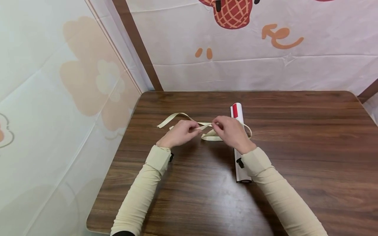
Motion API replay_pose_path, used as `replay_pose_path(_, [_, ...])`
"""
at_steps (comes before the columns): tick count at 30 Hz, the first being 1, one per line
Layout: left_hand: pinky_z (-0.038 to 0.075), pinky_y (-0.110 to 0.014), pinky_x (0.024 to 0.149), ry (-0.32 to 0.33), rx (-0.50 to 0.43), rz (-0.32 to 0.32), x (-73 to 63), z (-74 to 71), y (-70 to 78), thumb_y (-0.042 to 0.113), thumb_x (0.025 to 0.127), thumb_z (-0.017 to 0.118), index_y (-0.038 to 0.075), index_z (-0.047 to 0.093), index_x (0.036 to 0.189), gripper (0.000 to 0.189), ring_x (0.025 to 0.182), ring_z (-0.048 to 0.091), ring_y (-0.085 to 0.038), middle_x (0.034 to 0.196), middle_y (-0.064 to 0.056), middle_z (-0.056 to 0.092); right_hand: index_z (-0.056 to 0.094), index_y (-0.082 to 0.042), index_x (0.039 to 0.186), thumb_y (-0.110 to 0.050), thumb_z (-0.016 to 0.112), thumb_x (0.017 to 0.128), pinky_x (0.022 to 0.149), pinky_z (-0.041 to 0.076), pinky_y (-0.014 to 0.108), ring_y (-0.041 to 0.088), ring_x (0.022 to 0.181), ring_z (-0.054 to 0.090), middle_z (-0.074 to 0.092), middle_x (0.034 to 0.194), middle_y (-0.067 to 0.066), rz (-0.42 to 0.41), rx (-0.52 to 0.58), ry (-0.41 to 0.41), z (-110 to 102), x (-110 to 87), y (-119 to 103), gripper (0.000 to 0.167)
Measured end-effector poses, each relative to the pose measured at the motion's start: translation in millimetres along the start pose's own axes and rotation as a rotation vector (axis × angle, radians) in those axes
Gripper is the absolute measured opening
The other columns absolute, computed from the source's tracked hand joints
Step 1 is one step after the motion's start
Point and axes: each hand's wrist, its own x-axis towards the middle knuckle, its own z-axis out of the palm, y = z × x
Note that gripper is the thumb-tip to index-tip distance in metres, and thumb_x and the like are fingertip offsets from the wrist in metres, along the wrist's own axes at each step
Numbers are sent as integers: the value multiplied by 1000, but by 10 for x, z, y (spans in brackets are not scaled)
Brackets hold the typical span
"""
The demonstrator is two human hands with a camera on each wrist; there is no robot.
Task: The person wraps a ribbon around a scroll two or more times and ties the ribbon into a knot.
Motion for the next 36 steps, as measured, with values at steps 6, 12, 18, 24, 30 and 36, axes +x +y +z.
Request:
replay_pose_path(6, [38, -24, 61, -40, 52, -37, 13, -8, -77, 22, 94, 61, 12, 66, 83, 15, 63, 45, -9, 71, 6, 55, 69, -7, 97, -15, 58, 94, 57, 42, 25, 13, 58, 53, 66, 71, 4, 173, 130, 20, -145, -37, 164, 14])
replay_pose_path(12, [39, -27, 65, -31, 154, -79, 25, -9, -181, 18, 92, 60, 15, 62, 79, 14, 69, 47, -12, 72, 4, 55, 71, -4, 100, -14, 59, 93, 56, 47, 18, 10, 66, 64, 73, 87, 15, 408, 371, 120, -283, -27, 339, 17])
replay_pose_path(18, [42, -30, 70, -21, 229, -115, 41, -15, -278, 17, 91, 60, 14, 65, 82, 11, 73, 50, -15, 75, 2, 59, 66, 3, 107, -17, 60, 94, 53, 52, 19, 5, 56, 64, 71, 73, 5, 661, 606, 216, -444, -55, 508, 24])
replay_pose_path(24, [45, -31, 70, -20, 262, -152, 77, -22, -368, 15, 90, 58, 13, 68, 87, 11, 74, 54, -15, 78, 1, 62, 62, 0, 103, -19, 61, 94, 46, 48, 19, 6, 48, 63, 66, 58, -8, 791, 761, 303, -609, -114, 698, 21])
replay_pose_path(30, [49, -35, 83, -5, 267, -160, 138, 1, -389, 17, 91, 60, 10, 70, 96, 13, 89, 59, -19, 95, -4, 67, 60, -6, 97, -16, 61, 93, 47, 48, 20, 8, 55, 68, 70, 65, -6, 822, 919, 387, -699, -170, 879, 11])
replay_pose_path(36, [44, -44, 98, 3, 329, -142, 243, 92, -406, 18, 93, 60, 7, 63, 121, 30, 114, 57, -30, 121, -11, 61, 57, -5, 101, -12, 59, 94, 55, 52, 21, 11, 67, 71, 74, 78, -2, 812, 1088, 462, -750, -228, 1006, 10])
